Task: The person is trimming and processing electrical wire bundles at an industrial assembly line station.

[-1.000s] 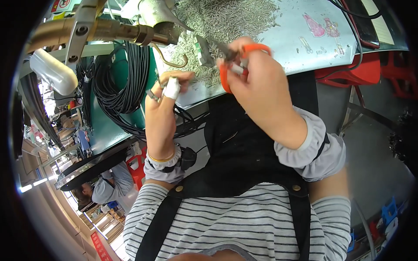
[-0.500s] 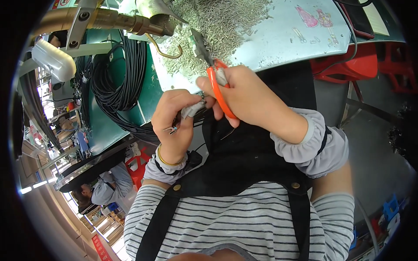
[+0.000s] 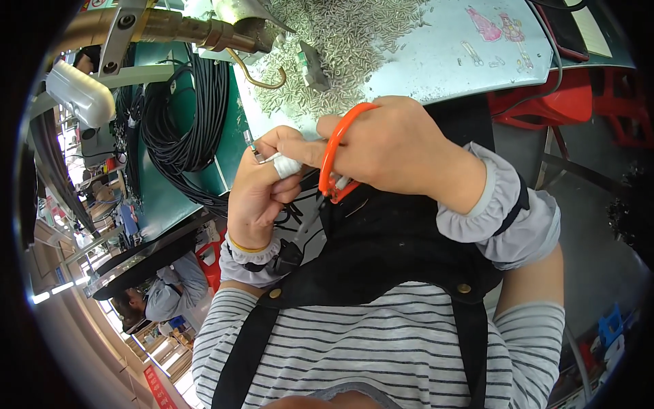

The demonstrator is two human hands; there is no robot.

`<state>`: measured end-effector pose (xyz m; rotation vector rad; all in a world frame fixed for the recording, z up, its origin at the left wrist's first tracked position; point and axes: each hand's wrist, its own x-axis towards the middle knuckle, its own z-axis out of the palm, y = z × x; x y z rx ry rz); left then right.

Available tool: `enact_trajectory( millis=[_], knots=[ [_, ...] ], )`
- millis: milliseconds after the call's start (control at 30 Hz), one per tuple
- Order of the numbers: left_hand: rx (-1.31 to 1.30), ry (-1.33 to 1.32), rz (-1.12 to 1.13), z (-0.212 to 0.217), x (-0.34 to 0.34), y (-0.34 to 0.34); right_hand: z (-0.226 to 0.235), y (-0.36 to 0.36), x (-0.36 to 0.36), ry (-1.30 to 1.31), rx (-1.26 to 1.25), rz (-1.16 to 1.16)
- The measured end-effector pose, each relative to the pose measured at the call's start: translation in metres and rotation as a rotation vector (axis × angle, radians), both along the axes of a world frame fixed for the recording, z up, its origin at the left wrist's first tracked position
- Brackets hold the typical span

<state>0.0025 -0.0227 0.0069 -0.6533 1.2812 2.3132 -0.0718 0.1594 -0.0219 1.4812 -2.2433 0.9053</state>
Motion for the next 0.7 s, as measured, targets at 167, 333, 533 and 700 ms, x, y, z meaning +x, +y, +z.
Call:
enact_trajectory(
  millis=[167, 333, 533, 700],
  knots=[
    [0.034, -0.02, -0.076, -0.004, -0.001, -0.002, -0.008, 0.003, -0.004, 0.204, -0.086, 0.028],
    [0.093, -0.052, -0.072, -0.005, -0.001, -0.002, -0.006, 0.006, -0.004, 0.203, -0.018, 0.086],
    [-0.239, 0.074, -0.067, -0.002, 0.001, 0.011, -0.015, 0.005, 0.005, 0.192, -0.142, -0.01],
    [-0.951, 0.718, 0.004, -0.019, 0.012, 0.026, -0.014, -0.002, 0.019, -0.653, -0.302, 0.032]
  ],
)
